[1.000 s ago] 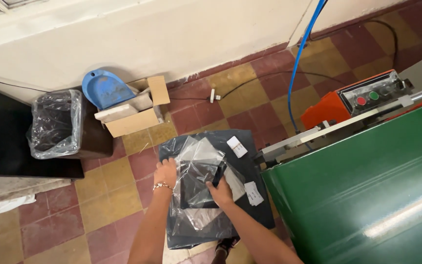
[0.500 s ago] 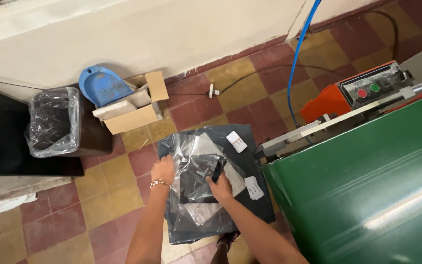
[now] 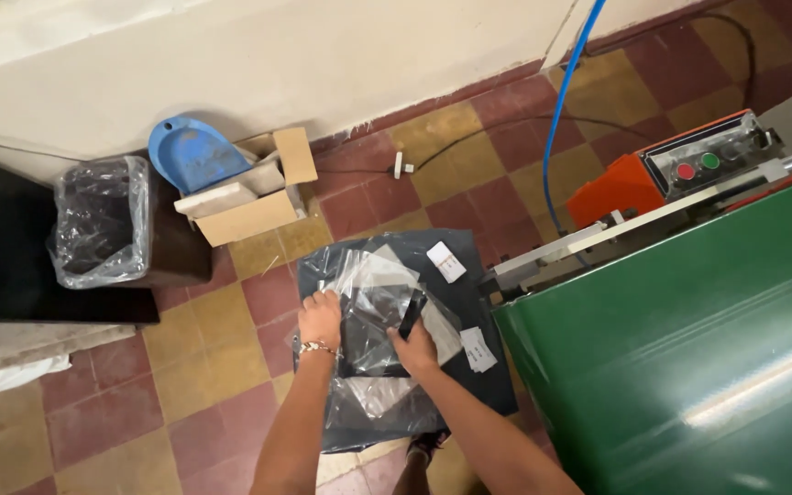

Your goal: Folding black plastic bags and inserting them into individual clear plastic sleeves for final packaging.

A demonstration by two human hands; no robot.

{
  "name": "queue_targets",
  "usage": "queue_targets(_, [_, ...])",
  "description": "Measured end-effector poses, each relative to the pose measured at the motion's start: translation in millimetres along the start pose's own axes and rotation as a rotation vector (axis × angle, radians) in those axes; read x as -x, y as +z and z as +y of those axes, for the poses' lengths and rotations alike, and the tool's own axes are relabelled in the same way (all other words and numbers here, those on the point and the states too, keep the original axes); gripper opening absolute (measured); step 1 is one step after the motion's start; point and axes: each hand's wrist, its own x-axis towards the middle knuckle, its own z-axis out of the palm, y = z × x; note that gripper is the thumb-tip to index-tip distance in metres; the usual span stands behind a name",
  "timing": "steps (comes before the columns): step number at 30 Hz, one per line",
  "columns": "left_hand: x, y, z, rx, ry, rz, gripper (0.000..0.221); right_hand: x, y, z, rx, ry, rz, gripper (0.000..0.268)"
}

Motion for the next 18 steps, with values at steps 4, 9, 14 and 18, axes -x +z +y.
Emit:
queue_targets(4, [2,5,9,-0.056,-0.096,0.050,0.019,14,-8,-10,-0.014,0.002,-0.012,0.043])
queue_targets(9, [-4,-10,10,-0.004,-0.154,-0.014,0.016,13,-6,-7,-0.014,0.006,-0.009,0.044])
queue_targets(14, [0,-5,6,0.021,-0.135,-0.057,0.018,7,-6,-6,-0.002,0.032,-0.034,0.048])
queue_targets(18, [1,-5,-5,0.026,-0.155,-0.108,0.012,2,-2,0,0.005,0.048,-0.039,0.047])
